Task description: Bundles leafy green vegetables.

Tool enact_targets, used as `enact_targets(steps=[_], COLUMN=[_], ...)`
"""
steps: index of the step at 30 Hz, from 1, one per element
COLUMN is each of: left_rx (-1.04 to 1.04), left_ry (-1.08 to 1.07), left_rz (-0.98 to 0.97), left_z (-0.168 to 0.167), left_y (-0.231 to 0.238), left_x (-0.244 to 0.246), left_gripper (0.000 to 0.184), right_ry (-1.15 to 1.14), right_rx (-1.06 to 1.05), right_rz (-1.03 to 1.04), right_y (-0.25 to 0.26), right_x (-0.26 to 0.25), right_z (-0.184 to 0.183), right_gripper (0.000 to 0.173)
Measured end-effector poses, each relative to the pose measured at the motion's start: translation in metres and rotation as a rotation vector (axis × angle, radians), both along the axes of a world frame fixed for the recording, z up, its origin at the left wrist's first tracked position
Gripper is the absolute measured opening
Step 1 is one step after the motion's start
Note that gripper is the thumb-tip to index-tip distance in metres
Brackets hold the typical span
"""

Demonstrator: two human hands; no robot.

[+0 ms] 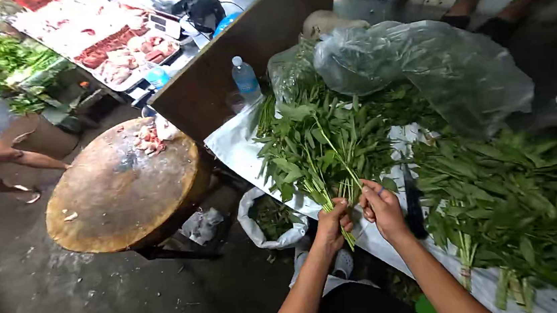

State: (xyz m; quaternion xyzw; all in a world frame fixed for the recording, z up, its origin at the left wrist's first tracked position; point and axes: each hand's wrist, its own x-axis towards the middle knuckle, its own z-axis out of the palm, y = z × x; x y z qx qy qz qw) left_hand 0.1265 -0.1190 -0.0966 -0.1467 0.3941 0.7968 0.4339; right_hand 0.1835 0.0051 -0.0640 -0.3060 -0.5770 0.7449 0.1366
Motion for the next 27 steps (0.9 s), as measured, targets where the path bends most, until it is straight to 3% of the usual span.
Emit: enact_targets(steps=[3, 9, 12, 14, 16, 19, 22, 25, 27], left_rx=[-0.056, -0.463, -0.487, -0.407, -0.255, -0.097, -0.058, 0.009, -0.022], left_ry=[0.018, 0.467, 0.553, 0.612, 0.675, 0.797, 0.884, 0.72, 0.674], left_rz=[0.01, 0.165, 0.212, 0.26, 0.332, 0.364, 0.262, 0.124, 0.126], left_z=[0.0, 0.007, 0.028, 0.053, 0.079, 0.114, 0.121, 0.092, 0.085], left_y=[0.002, -0.017, -0.023, -0.023, -0.018, -0.009, 0.001, 0.008, 0.005], left_x=[0.009, 0.007, -0.001, -0.01, -0.023, -0.034, -0.032, -0.025, -0.033], left_gripper=[0.013, 0.014, 0.014, 0.016, 0.014, 0.008, 0.01, 0.013, 0.021], right_ry=[-0.054, 0.164, -0.122, -0.156, -0.004, 0.181, 0.253, 0.406, 0.312], right_rx=[-0.003, 0.136, 0.501, 0.573, 0.427, -0.257, -0.757, -0.838, -0.557], right_rz=[0.007, -0.042, -0.027, 0.043, -0.017, -0.05, -0.029, 0.0, -0.079], right_y=[0.013, 0.029, 0.05, 0.059, 0.046, -0.002, -0.037, -0.055, -0.061], right_x=[0.012, 0.011, -0.014, -0.023, -0.024, -0.02, -0.031, -0.048, -0.059], right_z=[-0.013, 0.018, 0.013, 0.007, 0.005, 0.011, 0.027, 0.053, 0.051], right_gripper=[0.037, 0.039, 0.042, 0.058, 0.058, 0.043, 0.058, 0.061, 0.051])
